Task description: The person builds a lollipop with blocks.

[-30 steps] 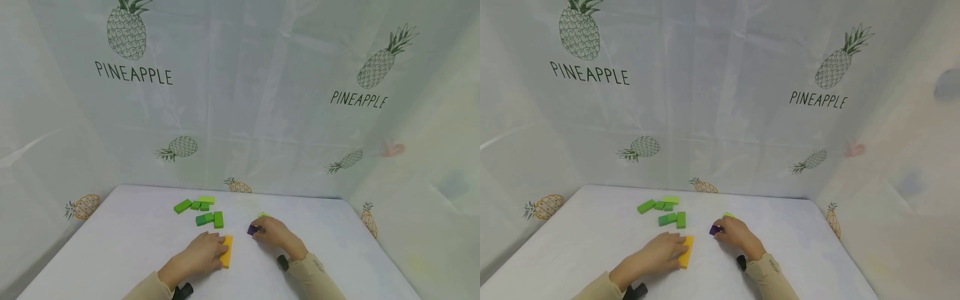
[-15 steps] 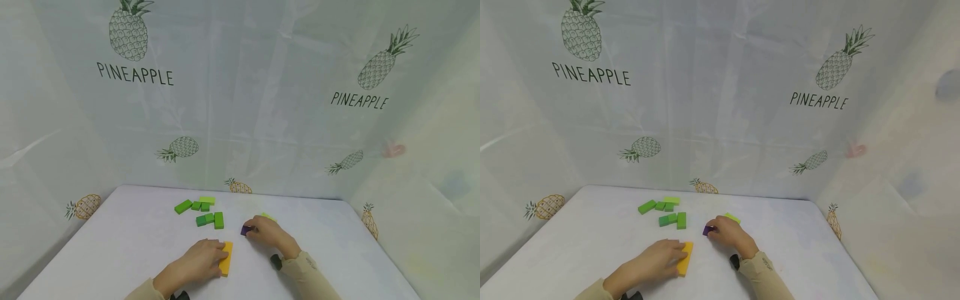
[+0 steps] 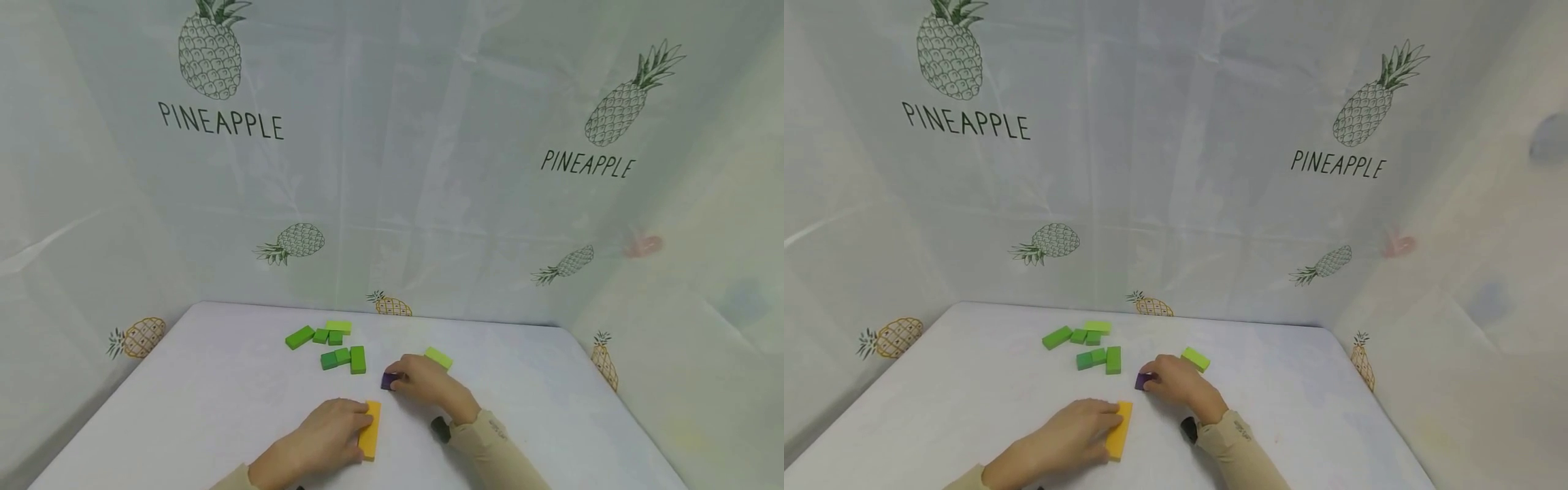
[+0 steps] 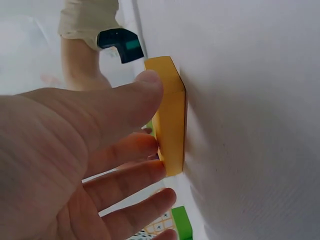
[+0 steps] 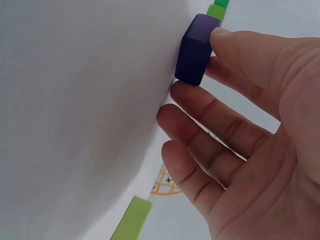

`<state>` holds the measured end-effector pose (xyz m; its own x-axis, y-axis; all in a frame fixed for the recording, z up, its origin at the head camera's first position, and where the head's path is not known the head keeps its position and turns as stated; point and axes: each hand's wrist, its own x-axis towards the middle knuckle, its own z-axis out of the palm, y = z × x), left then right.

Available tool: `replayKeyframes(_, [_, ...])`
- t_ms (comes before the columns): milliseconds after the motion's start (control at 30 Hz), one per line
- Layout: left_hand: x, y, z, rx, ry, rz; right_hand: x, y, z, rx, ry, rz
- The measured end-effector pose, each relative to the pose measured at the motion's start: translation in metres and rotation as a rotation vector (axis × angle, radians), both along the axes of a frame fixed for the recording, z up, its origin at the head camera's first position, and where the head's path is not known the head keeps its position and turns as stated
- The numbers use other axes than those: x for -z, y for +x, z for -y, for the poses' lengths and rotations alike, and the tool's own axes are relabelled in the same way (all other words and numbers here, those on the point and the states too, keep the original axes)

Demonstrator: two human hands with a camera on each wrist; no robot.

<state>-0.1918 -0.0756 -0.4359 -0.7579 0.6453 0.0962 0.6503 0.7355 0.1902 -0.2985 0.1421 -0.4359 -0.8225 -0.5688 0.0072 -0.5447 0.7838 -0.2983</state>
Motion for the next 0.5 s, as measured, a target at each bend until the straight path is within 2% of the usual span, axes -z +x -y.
replayKeyframes(267, [0.003,0.003,-0.004,-0.016,-0.006,-0.027,0.002,0.003,0.008,-0.088,-0.009,-0.023])
replayKeyframes(500, [0.002,0.009,-0.006,-0.026,-0.006,0.028,0.000,0.009,0.014,-0.134,-0.016,-0.010])
